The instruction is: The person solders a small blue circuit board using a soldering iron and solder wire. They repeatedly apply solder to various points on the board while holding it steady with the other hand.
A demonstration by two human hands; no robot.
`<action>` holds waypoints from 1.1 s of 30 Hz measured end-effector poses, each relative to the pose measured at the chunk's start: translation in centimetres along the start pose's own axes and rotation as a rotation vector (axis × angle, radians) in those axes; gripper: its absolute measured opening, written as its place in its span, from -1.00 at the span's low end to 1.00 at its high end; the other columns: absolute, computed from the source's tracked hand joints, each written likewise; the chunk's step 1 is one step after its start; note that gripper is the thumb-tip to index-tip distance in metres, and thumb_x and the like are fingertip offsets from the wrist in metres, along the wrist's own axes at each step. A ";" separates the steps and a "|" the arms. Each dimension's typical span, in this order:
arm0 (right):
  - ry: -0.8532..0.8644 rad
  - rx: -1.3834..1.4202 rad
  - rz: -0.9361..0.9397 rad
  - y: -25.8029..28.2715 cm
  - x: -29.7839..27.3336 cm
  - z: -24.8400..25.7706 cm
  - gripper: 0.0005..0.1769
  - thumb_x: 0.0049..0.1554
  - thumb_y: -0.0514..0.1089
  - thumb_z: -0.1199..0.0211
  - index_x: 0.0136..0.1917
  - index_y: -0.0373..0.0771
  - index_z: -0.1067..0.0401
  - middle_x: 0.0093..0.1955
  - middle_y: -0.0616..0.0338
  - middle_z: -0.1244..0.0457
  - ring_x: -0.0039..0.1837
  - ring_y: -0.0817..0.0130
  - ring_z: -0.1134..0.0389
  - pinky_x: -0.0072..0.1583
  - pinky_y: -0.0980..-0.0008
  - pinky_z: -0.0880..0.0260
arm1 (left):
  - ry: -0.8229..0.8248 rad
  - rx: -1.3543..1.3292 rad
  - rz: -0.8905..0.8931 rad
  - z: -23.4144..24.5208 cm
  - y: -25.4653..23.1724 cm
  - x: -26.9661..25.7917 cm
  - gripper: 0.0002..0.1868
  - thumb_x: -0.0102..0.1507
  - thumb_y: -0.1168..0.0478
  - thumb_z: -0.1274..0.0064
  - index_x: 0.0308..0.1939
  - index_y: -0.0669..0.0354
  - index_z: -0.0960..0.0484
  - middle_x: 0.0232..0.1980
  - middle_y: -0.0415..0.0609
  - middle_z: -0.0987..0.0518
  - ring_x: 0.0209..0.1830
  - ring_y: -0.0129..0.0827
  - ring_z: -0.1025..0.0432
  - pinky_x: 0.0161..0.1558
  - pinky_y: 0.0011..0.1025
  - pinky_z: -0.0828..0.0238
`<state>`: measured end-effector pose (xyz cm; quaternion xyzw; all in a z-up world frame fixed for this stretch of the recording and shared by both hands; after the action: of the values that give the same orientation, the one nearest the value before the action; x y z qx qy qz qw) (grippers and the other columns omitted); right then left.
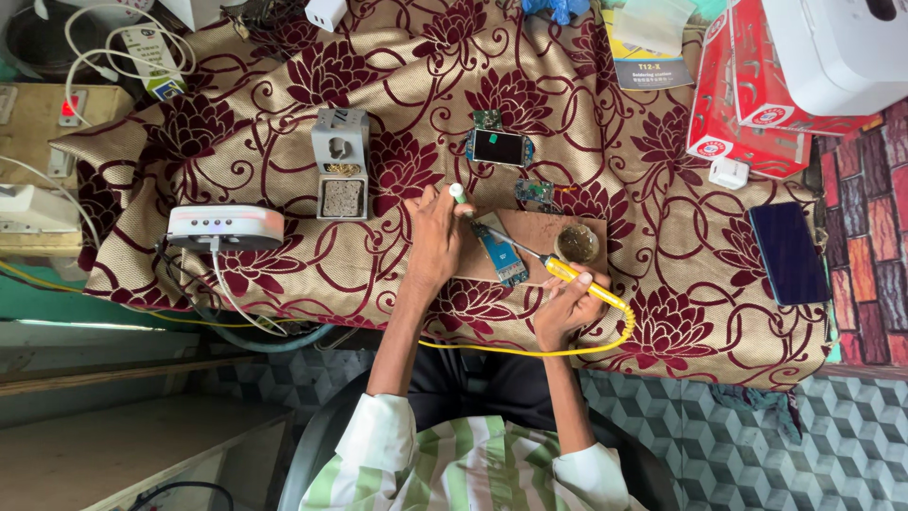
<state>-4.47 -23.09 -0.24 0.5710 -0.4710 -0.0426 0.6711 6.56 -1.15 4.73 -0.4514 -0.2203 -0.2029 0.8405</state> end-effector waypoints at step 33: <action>0.029 -0.060 0.004 -0.4 -0.4 0.1 -0.65 0.46 -0.09 0.14 -0.03 -0.40 -0.27 -0.34 0.03 -0.28 -0.36 0.46 -0.26 -0.27 0.51 -0.27 | 0.023 -0.007 0.028 -0.4 0.5 -0.3 -0.77 0.29 0.48 0.27 -0.22 0.06 -0.44 -0.40 -0.01 -0.37 -0.29 -0.25 -0.14 -0.06 -0.23 0.01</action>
<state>-4.54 -23.06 -0.78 0.5501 -0.4610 -0.0472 0.6947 6.67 -1.22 4.07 -0.4550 -0.2037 -0.1968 0.8442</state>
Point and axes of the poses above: each hand's wrist, its own x-axis towards the middle knuckle, its own z-axis out of the back of the hand, y = z × x, the point moved 8 cm from there along x, towards the middle knuckle
